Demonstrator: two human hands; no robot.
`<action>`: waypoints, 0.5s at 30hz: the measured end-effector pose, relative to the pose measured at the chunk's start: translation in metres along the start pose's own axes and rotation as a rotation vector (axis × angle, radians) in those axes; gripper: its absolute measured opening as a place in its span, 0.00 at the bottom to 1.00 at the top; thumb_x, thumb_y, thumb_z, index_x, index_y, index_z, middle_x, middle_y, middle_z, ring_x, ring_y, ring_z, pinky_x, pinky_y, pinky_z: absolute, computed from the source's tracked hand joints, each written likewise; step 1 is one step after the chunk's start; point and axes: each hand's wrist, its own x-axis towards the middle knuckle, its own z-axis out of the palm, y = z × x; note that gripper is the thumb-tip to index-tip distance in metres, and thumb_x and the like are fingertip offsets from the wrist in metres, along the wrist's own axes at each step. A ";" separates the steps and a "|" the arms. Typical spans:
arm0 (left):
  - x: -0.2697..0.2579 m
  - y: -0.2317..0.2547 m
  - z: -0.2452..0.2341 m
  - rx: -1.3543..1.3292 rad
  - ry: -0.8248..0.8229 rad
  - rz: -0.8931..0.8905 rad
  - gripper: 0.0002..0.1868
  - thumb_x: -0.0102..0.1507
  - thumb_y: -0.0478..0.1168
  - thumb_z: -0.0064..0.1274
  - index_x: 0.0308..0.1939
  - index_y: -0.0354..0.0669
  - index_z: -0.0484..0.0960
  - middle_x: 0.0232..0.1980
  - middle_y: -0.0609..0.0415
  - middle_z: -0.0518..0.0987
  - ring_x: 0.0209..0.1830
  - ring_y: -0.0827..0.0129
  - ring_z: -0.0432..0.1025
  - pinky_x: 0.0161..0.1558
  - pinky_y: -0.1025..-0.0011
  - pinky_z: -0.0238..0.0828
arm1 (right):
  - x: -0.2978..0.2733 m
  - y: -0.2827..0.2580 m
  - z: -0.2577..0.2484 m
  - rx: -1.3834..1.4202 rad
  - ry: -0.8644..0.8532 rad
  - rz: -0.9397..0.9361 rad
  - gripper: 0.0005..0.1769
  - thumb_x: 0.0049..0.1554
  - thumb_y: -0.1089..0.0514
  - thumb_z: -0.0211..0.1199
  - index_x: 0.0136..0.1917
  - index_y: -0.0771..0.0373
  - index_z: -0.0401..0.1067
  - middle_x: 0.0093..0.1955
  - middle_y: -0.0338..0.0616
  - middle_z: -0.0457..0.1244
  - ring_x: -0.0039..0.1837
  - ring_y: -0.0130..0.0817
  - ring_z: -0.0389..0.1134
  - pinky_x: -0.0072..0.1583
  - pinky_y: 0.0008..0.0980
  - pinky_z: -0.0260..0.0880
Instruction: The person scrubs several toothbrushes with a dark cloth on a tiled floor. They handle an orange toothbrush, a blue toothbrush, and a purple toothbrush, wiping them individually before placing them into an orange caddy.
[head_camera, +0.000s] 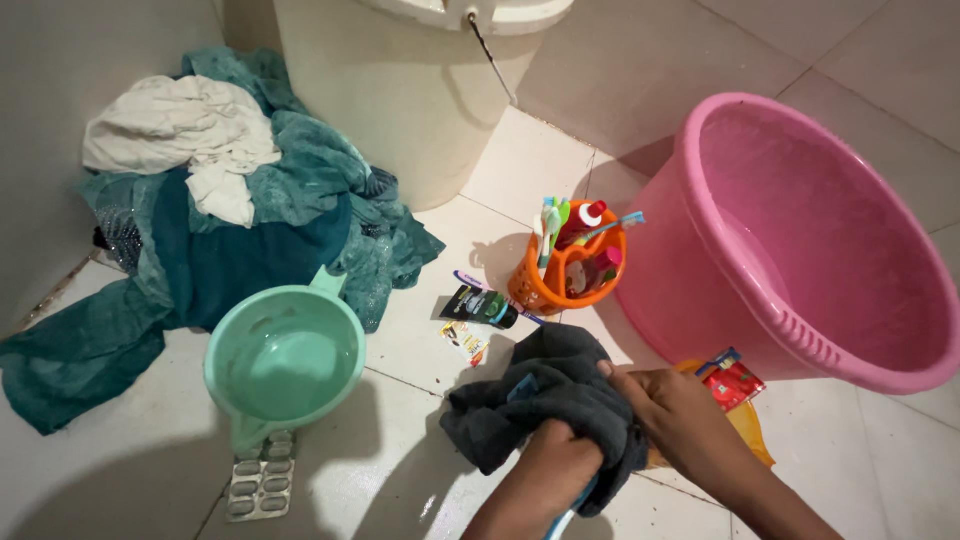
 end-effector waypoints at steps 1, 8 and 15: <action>-0.002 0.003 -0.001 0.025 0.012 -0.033 0.19 0.62 0.33 0.46 0.57 0.37 0.77 0.49 0.59 0.77 0.50 0.80 0.69 0.50 0.78 0.69 | -0.002 -0.003 0.001 0.011 0.000 -0.001 0.33 0.63 0.37 0.53 0.36 0.70 0.76 0.21 0.45 0.57 0.27 0.31 0.55 0.35 0.38 0.62; -0.007 0.027 -0.005 0.176 0.092 -0.192 0.23 0.62 0.38 0.47 0.60 0.36 0.77 0.56 0.53 0.79 0.59 0.77 0.70 0.60 0.76 0.66 | -0.003 -0.013 0.006 -0.052 0.036 -0.011 0.33 0.63 0.39 0.51 0.36 0.72 0.75 0.21 0.46 0.57 0.27 0.34 0.57 0.37 0.38 0.63; -0.008 0.021 -0.011 0.097 0.122 -0.257 0.28 0.60 0.36 0.47 0.66 0.43 0.71 0.59 0.57 0.76 0.61 0.79 0.68 0.62 0.77 0.62 | -0.001 -0.010 0.005 -0.005 0.027 -0.001 0.34 0.61 0.38 0.56 0.33 0.71 0.78 0.19 0.41 0.54 0.24 0.28 0.54 0.31 0.35 0.58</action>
